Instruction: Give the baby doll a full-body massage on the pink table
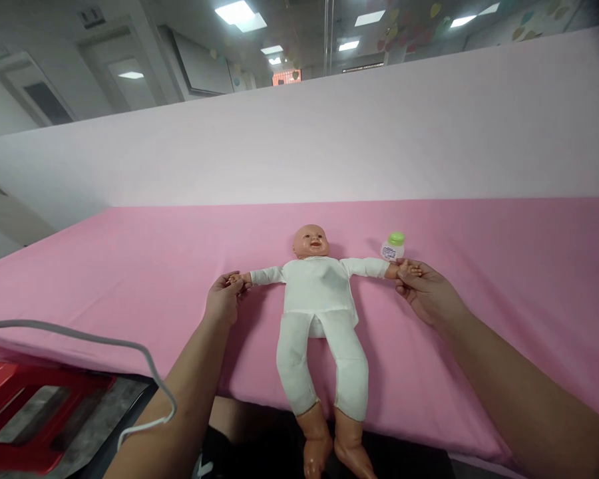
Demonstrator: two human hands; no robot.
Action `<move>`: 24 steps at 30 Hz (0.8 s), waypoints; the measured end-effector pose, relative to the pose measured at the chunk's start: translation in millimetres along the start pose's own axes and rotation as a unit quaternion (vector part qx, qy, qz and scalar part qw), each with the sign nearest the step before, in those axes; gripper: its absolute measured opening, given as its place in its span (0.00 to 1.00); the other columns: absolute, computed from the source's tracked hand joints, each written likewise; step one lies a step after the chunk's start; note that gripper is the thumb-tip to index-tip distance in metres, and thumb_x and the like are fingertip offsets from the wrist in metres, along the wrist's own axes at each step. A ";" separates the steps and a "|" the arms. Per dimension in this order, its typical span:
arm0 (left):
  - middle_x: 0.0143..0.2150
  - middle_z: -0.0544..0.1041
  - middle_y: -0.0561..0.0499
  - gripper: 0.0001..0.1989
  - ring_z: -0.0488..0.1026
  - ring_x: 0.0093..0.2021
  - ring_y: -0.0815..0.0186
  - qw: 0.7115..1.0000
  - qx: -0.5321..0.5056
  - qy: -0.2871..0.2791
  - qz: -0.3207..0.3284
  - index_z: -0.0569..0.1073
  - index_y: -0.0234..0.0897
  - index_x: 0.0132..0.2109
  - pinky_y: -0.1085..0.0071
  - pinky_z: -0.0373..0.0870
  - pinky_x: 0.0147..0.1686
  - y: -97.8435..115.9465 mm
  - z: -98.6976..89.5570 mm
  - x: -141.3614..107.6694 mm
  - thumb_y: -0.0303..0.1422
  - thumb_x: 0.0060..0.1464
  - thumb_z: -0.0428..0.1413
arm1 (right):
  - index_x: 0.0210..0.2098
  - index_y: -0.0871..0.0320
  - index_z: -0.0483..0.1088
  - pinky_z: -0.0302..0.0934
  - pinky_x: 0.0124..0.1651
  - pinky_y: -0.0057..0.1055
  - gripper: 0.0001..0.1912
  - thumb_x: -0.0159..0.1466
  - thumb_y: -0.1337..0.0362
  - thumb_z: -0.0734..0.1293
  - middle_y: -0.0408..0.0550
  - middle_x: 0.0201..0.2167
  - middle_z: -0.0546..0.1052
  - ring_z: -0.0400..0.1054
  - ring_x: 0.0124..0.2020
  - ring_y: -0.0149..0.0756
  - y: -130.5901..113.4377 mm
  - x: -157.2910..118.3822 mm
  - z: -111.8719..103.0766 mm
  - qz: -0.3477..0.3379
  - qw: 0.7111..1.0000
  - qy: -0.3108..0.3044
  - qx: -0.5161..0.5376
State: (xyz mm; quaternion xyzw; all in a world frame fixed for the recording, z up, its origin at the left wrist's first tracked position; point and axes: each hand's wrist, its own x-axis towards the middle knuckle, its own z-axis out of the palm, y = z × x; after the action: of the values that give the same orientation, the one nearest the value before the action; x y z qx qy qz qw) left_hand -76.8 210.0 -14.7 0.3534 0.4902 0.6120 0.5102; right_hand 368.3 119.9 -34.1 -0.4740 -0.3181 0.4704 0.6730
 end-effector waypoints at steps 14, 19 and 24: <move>0.33 0.79 0.47 0.07 0.77 0.29 0.66 0.999 0.024 0.031 -0.015 0.76 0.32 0.43 0.67 0.78 0.34 -1.6 0.3 4.1 0.32 0.60 0.60 | 0.39 0.54 0.80 0.68 0.27 0.22 0.15 0.60 0.52 0.79 0.45 0.35 0.75 0.64 0.27 0.27 -2.9 -4.0 4.1 0.030 0.998 0.054 -0.021; 0.35 0.80 0.46 0.12 0.80 0.33 0.64 1.000 -0.002 0.015 -0.018 0.76 0.32 0.46 0.64 0.79 0.38 1.7 0.3 1.5 0.26 0.53 0.64 | 0.43 0.54 0.80 0.72 0.31 0.23 0.14 0.60 0.56 0.79 0.47 0.38 0.76 0.68 0.29 0.29 6.8 5.7 -6.2 0.021 0.998 0.055 0.011; 0.37 0.80 0.46 0.19 0.80 0.35 0.62 1.000 0.003 -0.008 0.001 0.76 0.33 0.45 0.64 0.78 0.40 0.5 -1.5 0.8 0.25 0.45 0.69 | 0.43 0.54 0.80 0.74 0.38 0.24 0.20 0.53 0.58 0.84 0.46 0.41 0.76 0.70 0.33 0.30 7.5 6.3 -8.2 0.011 0.999 0.026 0.026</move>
State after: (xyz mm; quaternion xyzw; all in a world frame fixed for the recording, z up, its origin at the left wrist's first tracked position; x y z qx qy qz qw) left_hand -78.5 210.4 -14.6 0.3607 0.4872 0.6083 0.5124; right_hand 375.2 123.9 -44.0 -0.4720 -0.2828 0.4728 0.6882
